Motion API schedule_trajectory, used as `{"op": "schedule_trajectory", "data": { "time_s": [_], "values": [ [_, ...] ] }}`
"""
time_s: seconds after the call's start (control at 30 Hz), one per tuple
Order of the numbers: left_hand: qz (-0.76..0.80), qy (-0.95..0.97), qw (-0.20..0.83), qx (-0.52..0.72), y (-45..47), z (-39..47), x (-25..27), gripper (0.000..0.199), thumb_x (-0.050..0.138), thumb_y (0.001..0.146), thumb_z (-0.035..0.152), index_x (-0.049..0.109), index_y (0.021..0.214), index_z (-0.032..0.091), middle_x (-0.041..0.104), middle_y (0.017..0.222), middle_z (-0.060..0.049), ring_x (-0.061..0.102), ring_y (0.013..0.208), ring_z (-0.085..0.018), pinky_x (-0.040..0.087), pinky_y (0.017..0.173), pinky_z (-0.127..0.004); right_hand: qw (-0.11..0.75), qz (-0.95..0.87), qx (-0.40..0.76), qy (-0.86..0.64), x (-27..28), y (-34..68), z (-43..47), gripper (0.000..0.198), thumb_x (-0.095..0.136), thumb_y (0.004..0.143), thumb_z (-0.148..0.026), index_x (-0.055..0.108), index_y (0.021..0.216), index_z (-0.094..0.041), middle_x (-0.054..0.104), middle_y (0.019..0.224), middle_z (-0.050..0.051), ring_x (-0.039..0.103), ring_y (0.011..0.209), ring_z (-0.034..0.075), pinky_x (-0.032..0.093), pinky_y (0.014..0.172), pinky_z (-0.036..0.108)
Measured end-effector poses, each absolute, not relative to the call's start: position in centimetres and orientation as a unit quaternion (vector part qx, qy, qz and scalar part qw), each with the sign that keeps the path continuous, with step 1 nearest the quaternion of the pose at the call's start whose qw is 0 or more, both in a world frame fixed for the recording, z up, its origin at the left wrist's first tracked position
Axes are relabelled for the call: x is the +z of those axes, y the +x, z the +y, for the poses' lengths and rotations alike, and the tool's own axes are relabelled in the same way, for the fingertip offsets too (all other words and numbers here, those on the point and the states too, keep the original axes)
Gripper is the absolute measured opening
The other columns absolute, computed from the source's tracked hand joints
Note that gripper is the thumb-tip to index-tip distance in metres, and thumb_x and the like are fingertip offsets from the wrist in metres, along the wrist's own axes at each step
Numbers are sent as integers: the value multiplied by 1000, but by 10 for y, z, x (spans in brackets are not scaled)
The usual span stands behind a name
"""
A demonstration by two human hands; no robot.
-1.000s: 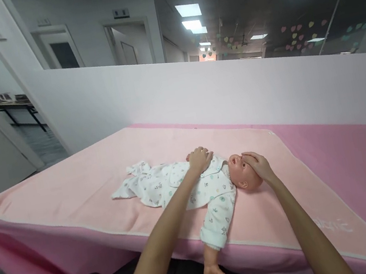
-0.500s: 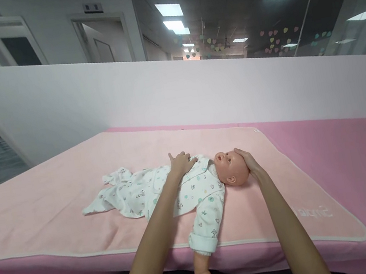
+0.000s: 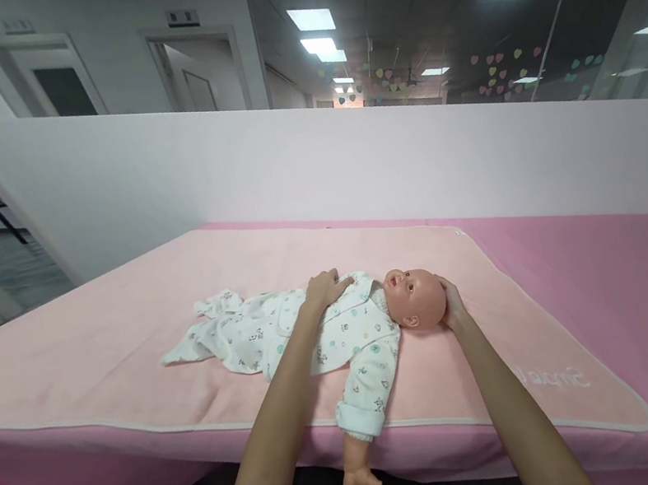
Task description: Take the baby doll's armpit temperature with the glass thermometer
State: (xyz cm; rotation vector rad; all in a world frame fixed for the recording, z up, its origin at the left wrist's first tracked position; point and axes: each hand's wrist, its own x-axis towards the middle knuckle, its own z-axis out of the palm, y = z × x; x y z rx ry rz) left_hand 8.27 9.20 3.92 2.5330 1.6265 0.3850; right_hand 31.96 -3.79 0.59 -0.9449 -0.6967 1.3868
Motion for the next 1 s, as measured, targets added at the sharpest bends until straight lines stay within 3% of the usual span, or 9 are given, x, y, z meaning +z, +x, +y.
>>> {"op": "schedule_trajectory", "data": {
  "time_s": [0.17,0.3,0.5,0.73,0.9,1.0],
  "values": [
    [559,819,16,130,83,87,42,56,31,78,60,60,97,16,65,97,-13,59,92,-26,42,79,-34,565,-375,577,-456,4,321,-37,55,43,75,-54,55,115,-19,58,120,7,58,105,26,48,84,42],
    [583,798,51,143,78,86,44,60,24,80,57,59,103,14,66,96,-13,58,93,-26,43,74,-32,594,-356,566,-448,6,318,-39,56,43,73,-55,57,112,-17,59,117,8,58,103,27,48,84,43],
    [569,817,31,85,76,86,48,67,17,81,58,67,74,14,66,94,-17,57,95,-30,41,79,-36,606,-329,598,-408,11,319,-42,62,38,73,-63,61,106,-15,63,111,11,58,102,30,47,85,45],
    [587,801,106,53,77,85,50,69,18,79,62,63,93,12,64,103,-17,58,96,-29,37,87,-41,700,-288,457,-467,15,327,-38,57,51,71,-57,51,117,-22,59,118,7,58,103,26,49,84,39],
    [593,795,109,62,76,83,49,69,16,79,63,60,98,14,64,105,-15,58,96,-30,38,85,-40,591,-385,566,-427,22,311,-46,63,38,72,-67,62,101,-16,64,109,11,57,103,31,46,86,46],
    [594,795,96,76,76,84,47,69,16,79,64,57,103,13,62,108,-16,57,100,-30,37,87,-41,578,-380,581,-430,25,307,-49,61,37,72,-67,64,96,-17,65,106,10,57,104,31,45,87,46]
  ]
}}
